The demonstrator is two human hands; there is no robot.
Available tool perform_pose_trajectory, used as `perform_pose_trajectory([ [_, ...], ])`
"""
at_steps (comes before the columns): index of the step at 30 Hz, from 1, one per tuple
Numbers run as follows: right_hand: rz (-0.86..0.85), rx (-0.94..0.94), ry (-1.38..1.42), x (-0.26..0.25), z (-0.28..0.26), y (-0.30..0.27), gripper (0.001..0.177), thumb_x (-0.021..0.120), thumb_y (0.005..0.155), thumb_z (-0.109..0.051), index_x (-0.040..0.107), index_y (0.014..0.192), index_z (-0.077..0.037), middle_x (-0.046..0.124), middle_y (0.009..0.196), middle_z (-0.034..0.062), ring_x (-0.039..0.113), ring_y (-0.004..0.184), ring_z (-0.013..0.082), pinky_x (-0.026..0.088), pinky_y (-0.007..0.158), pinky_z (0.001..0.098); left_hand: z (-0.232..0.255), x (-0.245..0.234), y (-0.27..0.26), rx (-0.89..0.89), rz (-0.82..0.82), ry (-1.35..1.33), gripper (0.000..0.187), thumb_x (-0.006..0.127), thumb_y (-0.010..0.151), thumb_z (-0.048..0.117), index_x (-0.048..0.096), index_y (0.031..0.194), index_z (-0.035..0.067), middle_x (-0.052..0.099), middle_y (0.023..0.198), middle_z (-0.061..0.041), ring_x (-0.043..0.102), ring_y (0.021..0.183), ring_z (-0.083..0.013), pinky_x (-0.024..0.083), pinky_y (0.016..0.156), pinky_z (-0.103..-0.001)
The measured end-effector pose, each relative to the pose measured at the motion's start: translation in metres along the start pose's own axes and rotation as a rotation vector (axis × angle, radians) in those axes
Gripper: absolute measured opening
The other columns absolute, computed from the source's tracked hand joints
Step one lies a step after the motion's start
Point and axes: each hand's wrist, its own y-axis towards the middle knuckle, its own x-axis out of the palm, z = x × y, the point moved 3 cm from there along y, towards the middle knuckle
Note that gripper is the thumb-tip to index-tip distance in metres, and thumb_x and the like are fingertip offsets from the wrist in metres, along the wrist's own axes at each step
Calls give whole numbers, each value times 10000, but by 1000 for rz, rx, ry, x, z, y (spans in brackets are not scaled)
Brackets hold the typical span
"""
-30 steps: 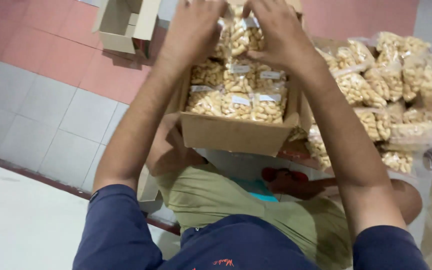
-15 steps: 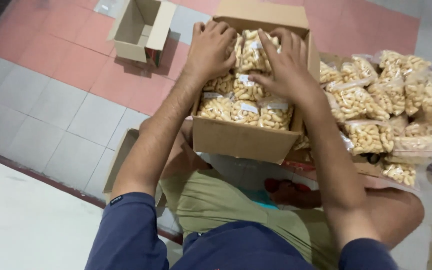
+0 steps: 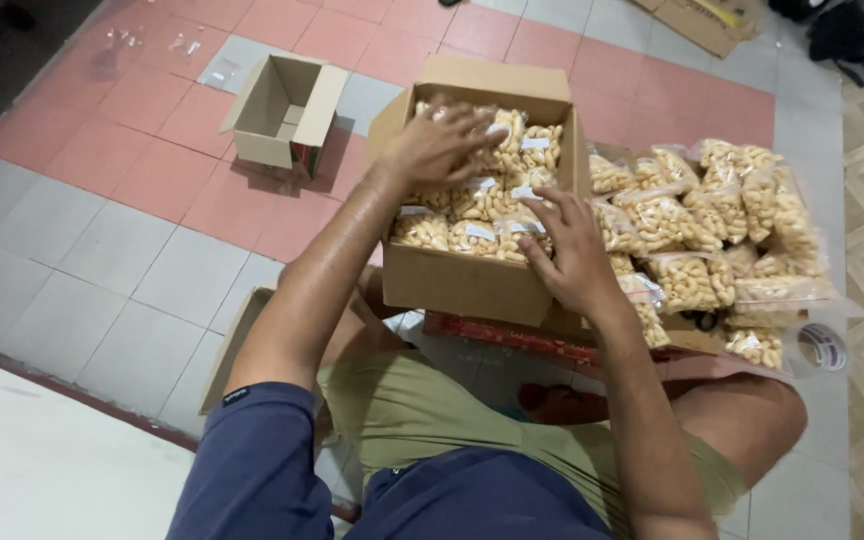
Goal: The person sits on the floor and repeatedly picks up small transparent bags of snack puffs from a cardboard box, inspects them, and places them back into the box. The person handles the bags one at a time throughout the clip.
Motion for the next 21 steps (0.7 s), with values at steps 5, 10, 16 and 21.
perform_pose_trajectory([
  [5,85,-91,-1,1,2,-11,440,522,1118,-424,645,1443,-154,529,1521,155,498,1426,450,346,1185,624,-15,25,11,53,-47,-182,695,722,983,387,468,1618,262,547,1627,-85,559,1451,-345,432,1146,-575],
  [10,118,-71,32,3,2,-14,390,523,1111,-404,687,1375,-169,525,1537,148,513,1402,469,384,1160,617,-11,8,4,36,-44,-272,681,767,935,313,541,1575,253,563,1611,-137,550,1462,-382,443,1149,-595],
  [16,143,-19,20,10,8,-15,356,517,1097,-398,707,1340,-222,522,1541,102,510,1421,438,403,1149,589,-20,35,9,11,-17,-283,783,801,859,437,519,1584,341,548,1632,-77,553,1467,-354,418,1179,-574],
  [21,150,-12,26,10,6,-12,339,515,1094,-380,718,1313,-219,524,1544,92,492,1450,425,399,1156,584,-33,57,9,-3,116,-380,712,720,912,541,559,1564,307,568,1613,-69,557,1468,-320,417,1187,-538],
])
